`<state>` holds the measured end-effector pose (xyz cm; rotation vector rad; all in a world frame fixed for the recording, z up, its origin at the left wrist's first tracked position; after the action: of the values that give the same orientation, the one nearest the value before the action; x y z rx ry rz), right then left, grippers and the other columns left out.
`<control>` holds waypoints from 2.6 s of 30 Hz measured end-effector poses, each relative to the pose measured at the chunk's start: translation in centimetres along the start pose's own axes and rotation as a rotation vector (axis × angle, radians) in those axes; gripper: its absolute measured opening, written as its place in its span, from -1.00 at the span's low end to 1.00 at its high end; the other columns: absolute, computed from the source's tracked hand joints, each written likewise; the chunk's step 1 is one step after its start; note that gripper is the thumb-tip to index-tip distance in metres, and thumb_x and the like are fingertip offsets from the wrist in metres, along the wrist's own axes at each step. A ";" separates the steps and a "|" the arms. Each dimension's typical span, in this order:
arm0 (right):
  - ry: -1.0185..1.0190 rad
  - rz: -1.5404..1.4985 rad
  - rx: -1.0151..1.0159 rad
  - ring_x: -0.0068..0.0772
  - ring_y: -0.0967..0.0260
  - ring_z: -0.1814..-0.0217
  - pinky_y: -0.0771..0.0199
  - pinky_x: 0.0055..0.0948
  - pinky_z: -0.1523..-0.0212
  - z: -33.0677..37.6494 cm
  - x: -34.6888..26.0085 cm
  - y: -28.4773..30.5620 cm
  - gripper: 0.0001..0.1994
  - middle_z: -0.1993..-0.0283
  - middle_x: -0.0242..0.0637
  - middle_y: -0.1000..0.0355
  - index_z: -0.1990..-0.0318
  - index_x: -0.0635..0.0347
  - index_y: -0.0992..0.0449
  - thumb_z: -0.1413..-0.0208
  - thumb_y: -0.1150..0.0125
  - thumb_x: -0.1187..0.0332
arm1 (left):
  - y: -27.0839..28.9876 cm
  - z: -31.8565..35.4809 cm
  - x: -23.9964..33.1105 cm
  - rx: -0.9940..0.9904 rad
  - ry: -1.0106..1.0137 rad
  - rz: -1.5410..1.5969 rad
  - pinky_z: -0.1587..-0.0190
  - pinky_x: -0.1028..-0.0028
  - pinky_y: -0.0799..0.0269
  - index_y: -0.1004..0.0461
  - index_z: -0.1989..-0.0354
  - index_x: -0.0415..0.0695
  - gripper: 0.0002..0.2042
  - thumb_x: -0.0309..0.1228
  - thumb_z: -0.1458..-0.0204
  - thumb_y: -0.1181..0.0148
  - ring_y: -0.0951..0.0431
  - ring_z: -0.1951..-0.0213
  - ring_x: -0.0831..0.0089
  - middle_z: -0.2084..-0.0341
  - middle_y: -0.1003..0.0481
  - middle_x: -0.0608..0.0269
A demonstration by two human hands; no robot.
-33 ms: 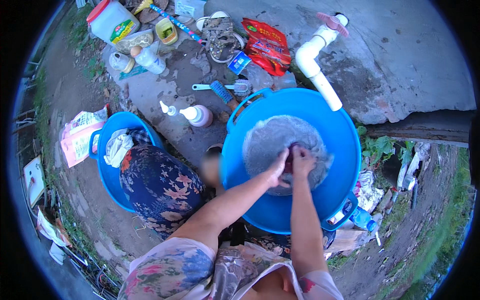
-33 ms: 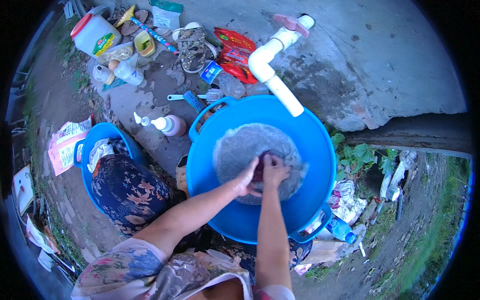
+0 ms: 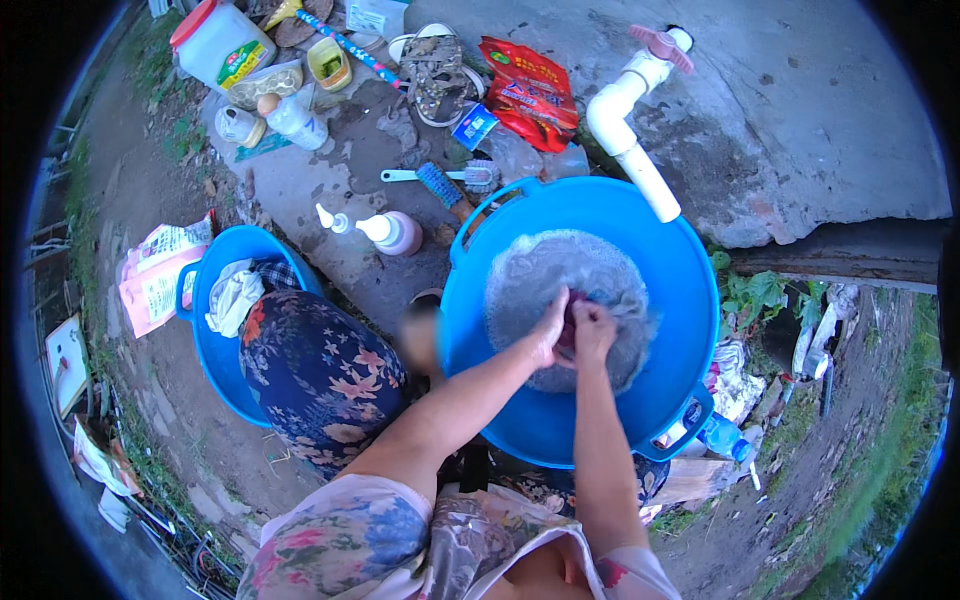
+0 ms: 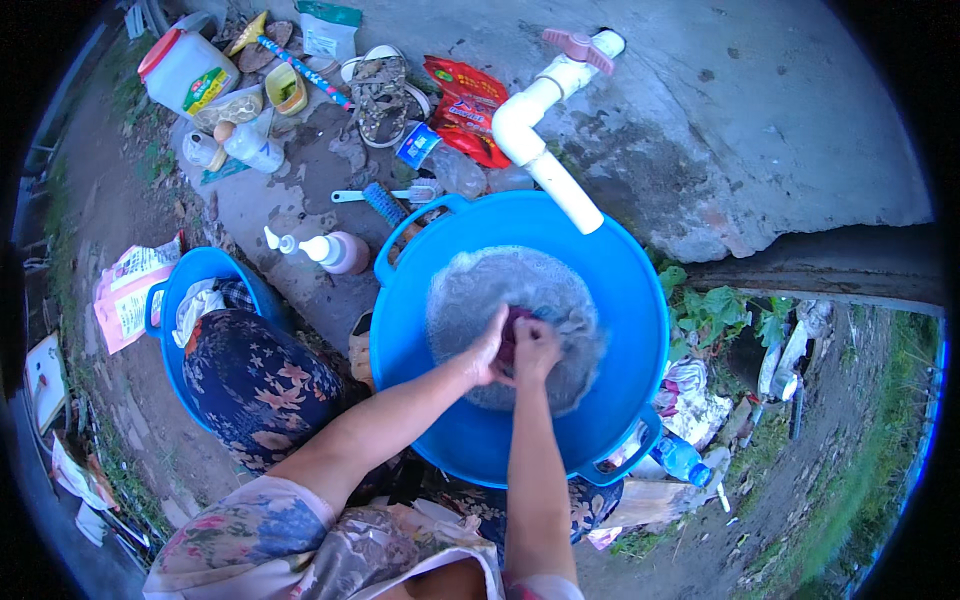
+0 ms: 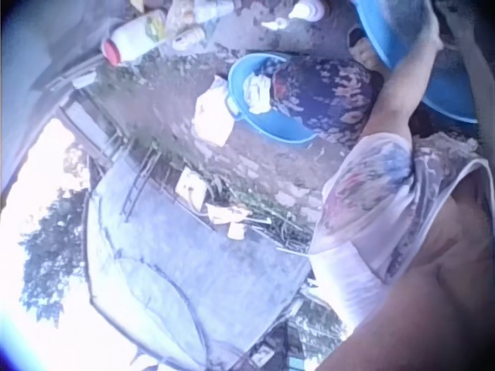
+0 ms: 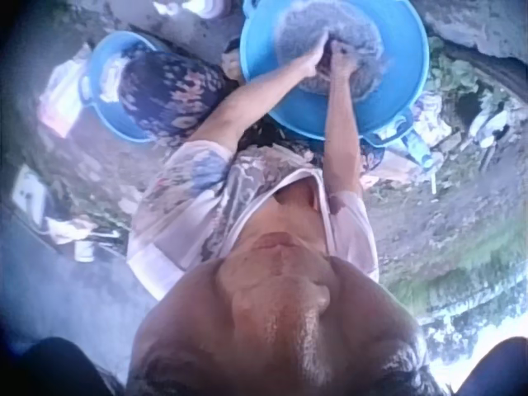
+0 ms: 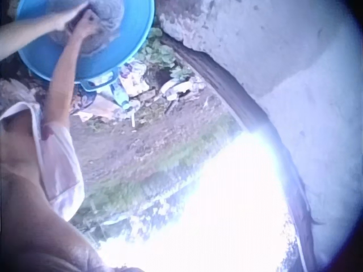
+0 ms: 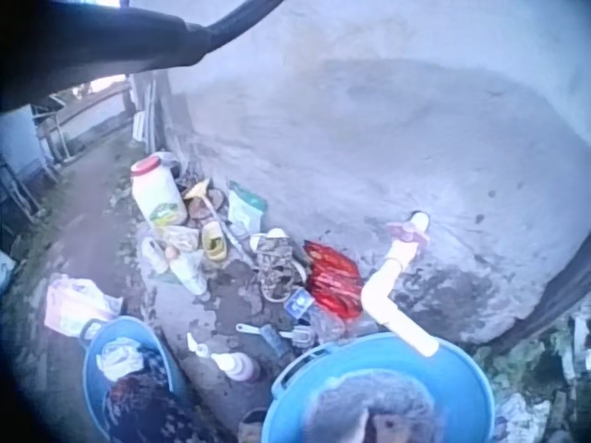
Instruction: The person hand-washes clothes in a blue basin filled with soapy water. They scrub and rinse multiple garments, wring them out, and place them aside on the ground.
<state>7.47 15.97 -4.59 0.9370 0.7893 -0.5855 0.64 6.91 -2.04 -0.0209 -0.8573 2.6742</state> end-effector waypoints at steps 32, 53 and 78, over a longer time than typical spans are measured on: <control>-0.477 -1.069 -0.576 -0.35 -0.44 0.16 -0.47 -0.28 0.12 4.9 -9.5 3.6 -0.40 0.16 -0.27 -0.46 0.11 0.06 -0.45 -0.11 0.13 -0.31 | -7.7 7.4 1.7 -0.050 -1.881 -1.365 -0.09 -0.03 -0.20 -0.27 0.46 -0.14 -0.63 -0.14 0.10 -0.29 -0.36 0.05 0.00 0.13 -0.35 0.01; -0.056 -0.803 -0.184 -0.31 -0.37 -0.05 -0.31 -0.34 -0.13 5.4 -7.5 9.8 -0.57 0.00 -0.21 -0.42 -0.08 0.27 -0.36 -0.01 -0.18 0.43 | -2.4 3.2 6.5 -0.253 -0.603 -0.335 -0.01 0.24 -0.42 -0.30 0.11 -0.19 -0.83 -0.48 -0.15 0.07 -0.44 0.08 0.26 0.15 -0.38 0.11; 0.235 -0.152 0.092 -0.62 -0.32 0.43 -0.36 -0.52 0.39 11.3 -15.0 20.7 -0.62 0.46 -0.41 -0.44 0.37 0.25 -0.54 0.04 -0.35 0.05 | -12.1 23.5 12.3 -0.101 -0.923 -1.572 0.26 0.49 -0.31 -0.35 -0.01 -0.12 -0.45 -0.20 0.16 -0.39 -0.39 0.20 0.57 0.19 -0.41 0.34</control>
<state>17.69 17.60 21.40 1.0493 1.0580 -0.6553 -9.94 6.84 25.16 1.3084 -0.6817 1.0372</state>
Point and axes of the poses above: each hand's wrist, its own z-axis away from the middle knuckle, its own y-axis out of the back of the hand, x = y × z, the point moved 5 cm from there along -z, towards the middle knuckle
